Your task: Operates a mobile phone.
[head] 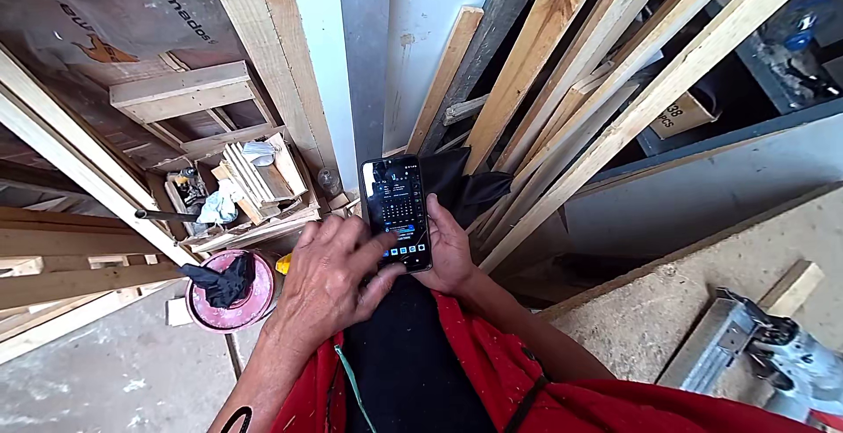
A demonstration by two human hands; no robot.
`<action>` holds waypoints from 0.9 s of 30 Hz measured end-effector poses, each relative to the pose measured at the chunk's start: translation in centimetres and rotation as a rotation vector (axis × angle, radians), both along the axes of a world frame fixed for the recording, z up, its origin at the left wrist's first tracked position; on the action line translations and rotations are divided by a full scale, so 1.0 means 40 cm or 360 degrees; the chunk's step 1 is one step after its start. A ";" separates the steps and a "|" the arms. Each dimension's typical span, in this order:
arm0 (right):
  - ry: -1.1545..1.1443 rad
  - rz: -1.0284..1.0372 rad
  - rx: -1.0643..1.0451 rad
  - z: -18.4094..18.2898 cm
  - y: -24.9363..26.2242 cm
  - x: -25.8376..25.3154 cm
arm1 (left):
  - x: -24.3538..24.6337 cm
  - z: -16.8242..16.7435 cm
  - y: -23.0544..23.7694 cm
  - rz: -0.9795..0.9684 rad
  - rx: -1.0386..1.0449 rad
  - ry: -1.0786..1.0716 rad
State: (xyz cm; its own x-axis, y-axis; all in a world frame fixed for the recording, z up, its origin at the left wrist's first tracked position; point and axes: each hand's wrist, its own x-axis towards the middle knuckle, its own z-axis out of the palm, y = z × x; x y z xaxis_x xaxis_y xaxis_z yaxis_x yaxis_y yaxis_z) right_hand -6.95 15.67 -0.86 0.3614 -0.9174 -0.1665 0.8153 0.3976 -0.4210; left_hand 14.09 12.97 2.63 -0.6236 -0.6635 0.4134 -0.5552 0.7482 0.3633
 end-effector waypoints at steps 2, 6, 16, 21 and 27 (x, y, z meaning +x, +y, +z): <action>-0.0016 0.0001 0.0011 0.003 0.004 0.000 | 0.005 0.008 -0.005 0.0178 0.0040 0.0020; -0.0035 0.0082 -0.0065 0.008 0.001 -0.002 | 0.019 0.009 -0.004 0.0237 0.0013 0.0137; -0.0056 0.0032 0.0002 0.009 0.006 0.002 | 0.020 -0.011 0.016 -0.0041 -0.0095 0.0146; -0.0041 0.0006 -0.0007 0.014 0.006 0.006 | 0.021 -0.008 0.015 -0.0006 -0.0077 0.0125; -0.0042 0.0007 -0.0002 0.013 0.006 0.004 | 0.022 -0.016 0.016 0.0020 -0.0035 0.0213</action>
